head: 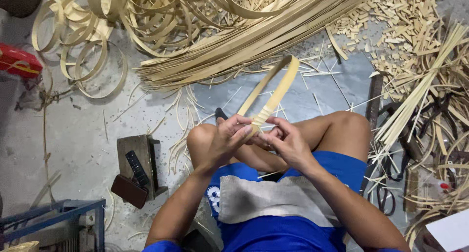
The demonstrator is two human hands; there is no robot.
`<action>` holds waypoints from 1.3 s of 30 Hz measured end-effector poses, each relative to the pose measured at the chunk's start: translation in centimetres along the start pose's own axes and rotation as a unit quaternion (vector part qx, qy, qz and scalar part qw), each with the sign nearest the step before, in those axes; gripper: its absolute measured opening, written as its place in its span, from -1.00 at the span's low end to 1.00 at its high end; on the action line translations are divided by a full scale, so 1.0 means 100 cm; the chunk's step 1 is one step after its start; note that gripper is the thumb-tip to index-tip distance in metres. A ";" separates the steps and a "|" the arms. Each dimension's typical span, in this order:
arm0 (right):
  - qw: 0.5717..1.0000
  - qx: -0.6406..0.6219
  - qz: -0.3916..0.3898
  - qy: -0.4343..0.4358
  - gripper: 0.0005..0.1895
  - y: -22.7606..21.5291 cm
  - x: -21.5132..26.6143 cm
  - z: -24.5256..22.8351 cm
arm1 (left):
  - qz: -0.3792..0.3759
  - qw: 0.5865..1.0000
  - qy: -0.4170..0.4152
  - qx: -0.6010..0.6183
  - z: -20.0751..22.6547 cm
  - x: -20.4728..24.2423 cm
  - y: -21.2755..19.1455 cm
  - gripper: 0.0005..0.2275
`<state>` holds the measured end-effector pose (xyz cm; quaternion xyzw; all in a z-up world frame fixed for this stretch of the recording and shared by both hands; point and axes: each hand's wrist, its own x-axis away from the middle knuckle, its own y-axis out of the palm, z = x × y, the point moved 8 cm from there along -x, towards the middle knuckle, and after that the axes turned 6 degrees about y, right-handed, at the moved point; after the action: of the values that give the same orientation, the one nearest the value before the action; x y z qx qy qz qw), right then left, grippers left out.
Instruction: The person sits on the floor and repeatedly bends long bamboo strips into circular rings, securing the ends by hand. They place completed rings aside and continue forming additional rings from the same pile of strips.
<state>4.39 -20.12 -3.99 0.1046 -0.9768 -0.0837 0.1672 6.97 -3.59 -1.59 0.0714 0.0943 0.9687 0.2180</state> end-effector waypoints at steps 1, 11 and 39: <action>1.000 0.005 -0.016 -0.010 -0.51 0.002 -0.002 -0.003 | 0.001 1.000 0.003 0.009 0.002 0.000 -0.001 -0.75; 1.000 0.012 -0.009 0.000 -0.45 0.002 -0.004 -0.005 | -0.022 1.000 -0.013 0.002 -0.014 0.003 0.002 -0.80; 0.787 0.516 0.122 -0.315 -0.91 -0.012 0.073 -0.096 | -0.160 0.978 -0.066 -0.120 -0.041 -0.005 0.031 -0.74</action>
<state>1.16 -24.22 6.96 0.0232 -0.8776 0.4253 -0.2199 5.37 -7.18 -4.95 0.0927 -0.0268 0.9187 0.3830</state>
